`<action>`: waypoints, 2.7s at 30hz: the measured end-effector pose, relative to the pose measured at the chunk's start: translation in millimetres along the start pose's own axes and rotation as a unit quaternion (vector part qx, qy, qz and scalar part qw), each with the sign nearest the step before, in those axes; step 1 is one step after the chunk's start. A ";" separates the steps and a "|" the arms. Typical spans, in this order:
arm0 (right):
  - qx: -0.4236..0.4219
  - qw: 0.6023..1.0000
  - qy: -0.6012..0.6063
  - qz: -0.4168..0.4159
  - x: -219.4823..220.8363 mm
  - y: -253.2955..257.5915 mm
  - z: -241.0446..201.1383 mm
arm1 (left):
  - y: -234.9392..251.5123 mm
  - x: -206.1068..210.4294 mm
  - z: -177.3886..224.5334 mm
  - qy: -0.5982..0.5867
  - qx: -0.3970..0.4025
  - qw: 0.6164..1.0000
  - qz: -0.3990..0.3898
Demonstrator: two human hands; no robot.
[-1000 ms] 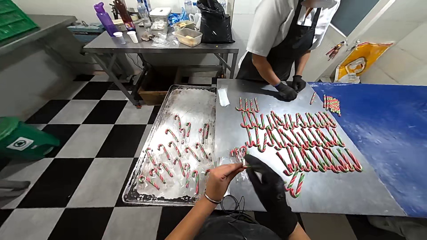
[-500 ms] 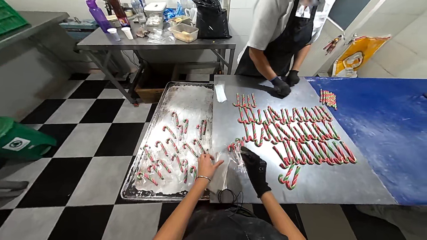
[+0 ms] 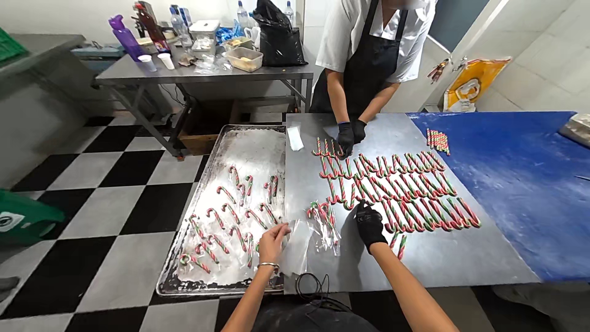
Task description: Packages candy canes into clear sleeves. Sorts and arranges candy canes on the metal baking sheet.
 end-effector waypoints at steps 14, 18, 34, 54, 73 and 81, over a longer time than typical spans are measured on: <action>-0.264 0.738 0.565 0.257 -113.7 -147.7 -82.2 | -43.9 1.7 63.2 0.031 0.393 0.916 0.073; -0.257 0.748 0.563 0.238 -101.6 -146.5 -86.1 | -51.4 4.5 71.7 -0.006 0.405 0.914 0.037; -0.243 0.775 0.507 0.291 -100.5 -159.0 -71.8 | -60.5 6.8 73.3 0.007 0.411 0.912 0.000; -0.250 0.734 0.554 0.302 -103.2 -171.0 -70.5 | -71.4 14.9 86.5 -0.039 0.430 0.902 0.000; -0.108 0.879 0.442 0.144 7.8 -83.6 -57.1 | 20.8 13.8 -3.9 0.241 -0.032 0.965 -0.099; 0.012 0.980 0.046 0.195 -1.4 -87.3 56.8 | 22.7 17.2 -30.3 0.096 -0.014 0.992 -0.082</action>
Point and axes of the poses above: each hand's wrist, its own y-axis towards the middle knuckle, its own x-axis out of the palm, z = x × y, the point moved 2 cm from there along y, towards the middle knuckle, and after that the axes turned 7 degrees about -y, right-handed, at the moved point
